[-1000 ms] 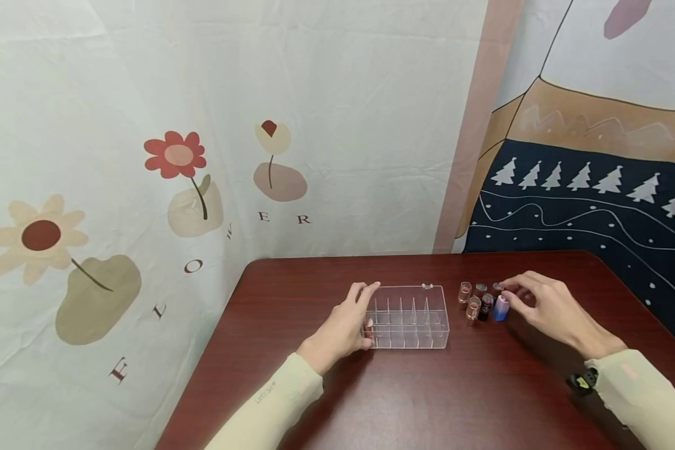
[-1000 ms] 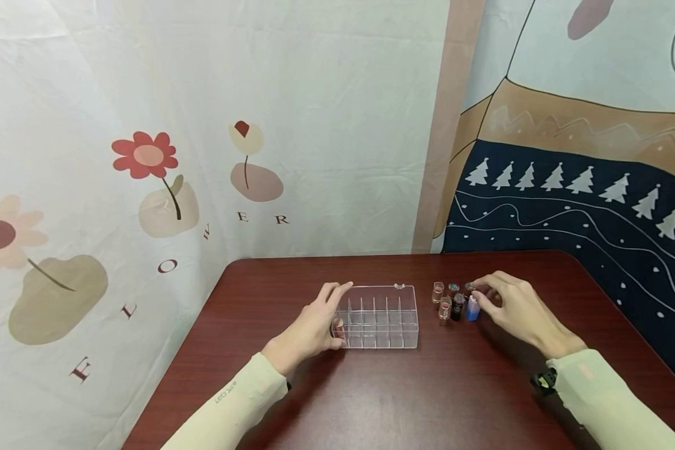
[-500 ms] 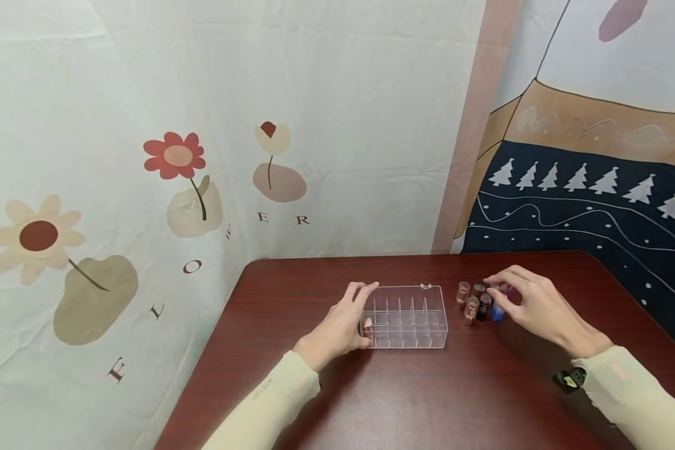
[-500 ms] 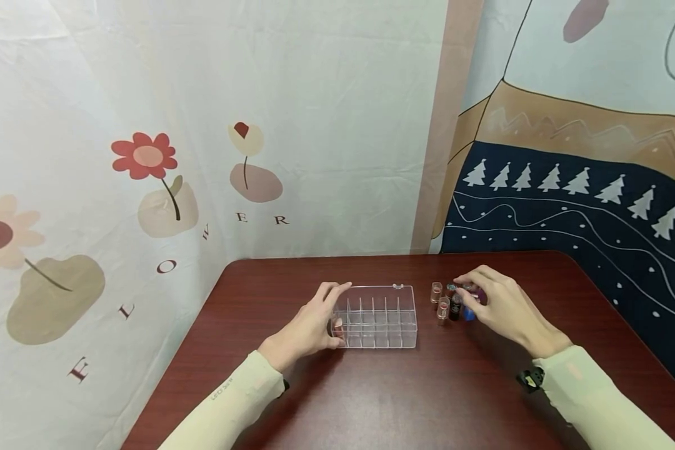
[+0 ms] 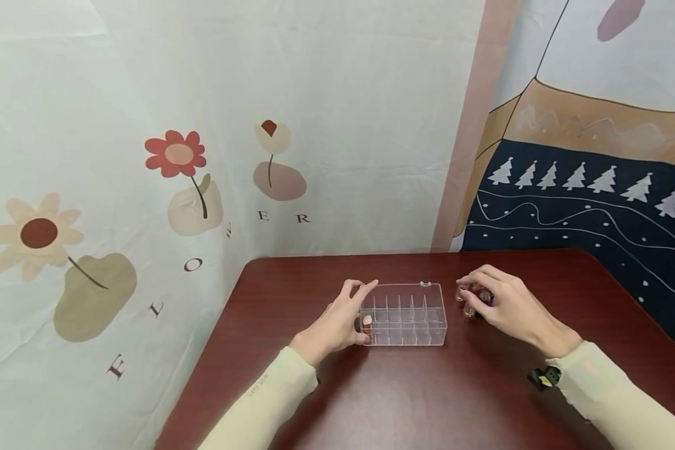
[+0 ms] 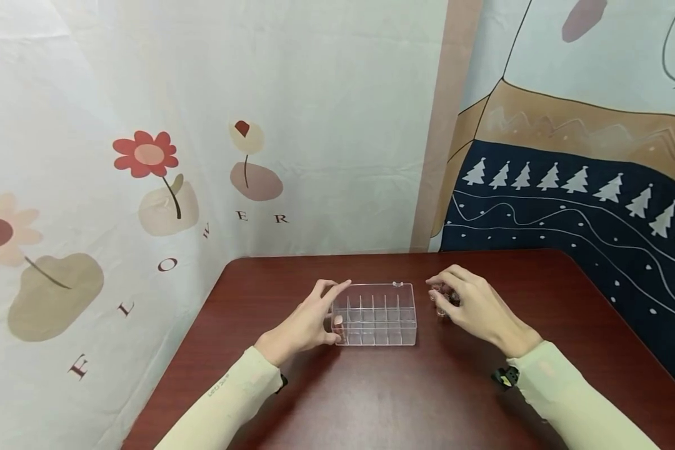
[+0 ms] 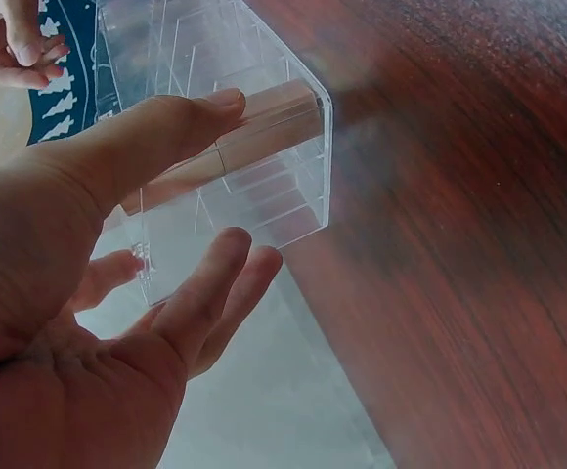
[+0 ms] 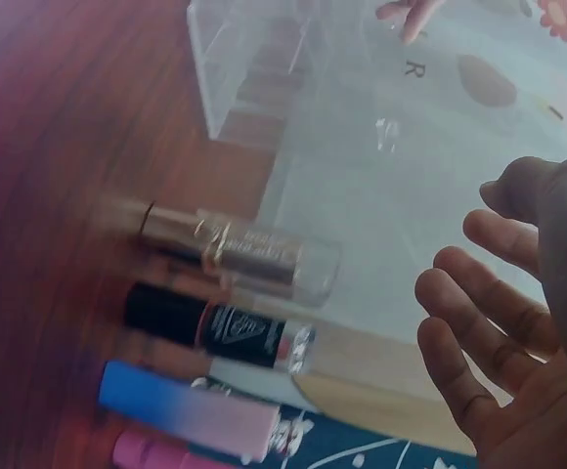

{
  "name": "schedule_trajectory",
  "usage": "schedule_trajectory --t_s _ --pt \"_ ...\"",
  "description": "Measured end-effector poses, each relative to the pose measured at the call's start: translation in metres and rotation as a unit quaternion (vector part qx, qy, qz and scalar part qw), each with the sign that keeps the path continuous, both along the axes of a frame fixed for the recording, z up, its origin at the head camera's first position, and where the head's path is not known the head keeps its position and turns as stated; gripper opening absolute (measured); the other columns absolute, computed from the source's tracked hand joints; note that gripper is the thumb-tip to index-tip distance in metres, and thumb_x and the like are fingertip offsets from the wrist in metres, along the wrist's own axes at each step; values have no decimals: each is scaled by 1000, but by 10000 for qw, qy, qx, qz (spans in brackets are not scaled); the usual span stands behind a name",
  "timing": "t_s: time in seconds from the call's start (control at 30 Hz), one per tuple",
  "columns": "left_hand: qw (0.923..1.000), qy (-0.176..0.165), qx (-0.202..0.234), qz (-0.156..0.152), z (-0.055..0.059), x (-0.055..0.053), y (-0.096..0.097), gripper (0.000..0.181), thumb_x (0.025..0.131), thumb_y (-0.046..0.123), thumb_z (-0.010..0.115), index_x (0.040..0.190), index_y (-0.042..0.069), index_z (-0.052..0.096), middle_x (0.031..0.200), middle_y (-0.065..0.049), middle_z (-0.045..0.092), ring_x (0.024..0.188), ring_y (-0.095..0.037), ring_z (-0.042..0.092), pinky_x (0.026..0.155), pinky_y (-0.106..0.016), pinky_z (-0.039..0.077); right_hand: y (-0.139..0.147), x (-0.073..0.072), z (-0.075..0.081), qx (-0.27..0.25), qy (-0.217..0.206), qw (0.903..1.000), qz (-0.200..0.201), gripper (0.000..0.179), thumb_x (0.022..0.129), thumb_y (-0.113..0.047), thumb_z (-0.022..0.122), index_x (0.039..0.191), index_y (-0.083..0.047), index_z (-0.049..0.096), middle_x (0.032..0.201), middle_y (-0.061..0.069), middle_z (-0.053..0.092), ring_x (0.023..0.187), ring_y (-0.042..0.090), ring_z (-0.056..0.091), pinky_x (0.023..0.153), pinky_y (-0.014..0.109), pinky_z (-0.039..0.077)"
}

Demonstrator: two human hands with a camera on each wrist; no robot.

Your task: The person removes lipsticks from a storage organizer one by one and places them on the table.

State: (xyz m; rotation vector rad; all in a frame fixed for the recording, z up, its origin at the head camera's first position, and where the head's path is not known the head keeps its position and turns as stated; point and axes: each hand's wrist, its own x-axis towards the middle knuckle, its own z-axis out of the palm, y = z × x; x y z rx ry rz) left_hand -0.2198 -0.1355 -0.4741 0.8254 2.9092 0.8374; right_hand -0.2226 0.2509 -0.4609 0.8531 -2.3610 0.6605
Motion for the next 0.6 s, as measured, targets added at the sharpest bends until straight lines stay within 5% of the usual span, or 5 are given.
schedule_trajectory --t_s 0.2,0.6 --pt "10000 -23 -63 23 0 0 -1 124 80 -3 105 182 21 39 166 -13 47 82 -5 61 88 -34 62 -14 -1 4 14 -65 9998 199 34 94 0 92 124 -16 85 115 -3 79 87 -1 70 79 8 55" --pt "9998 -1 -181 58 -1 1 -1 123 81 -2 105 182 23 37 166 -16 47 95 -15 72 87 -36 63 -43 -6 6 1 59 9976 687 36 92 -1 95 123 -17 86 113 0 80 82 10 67 73 14 56"
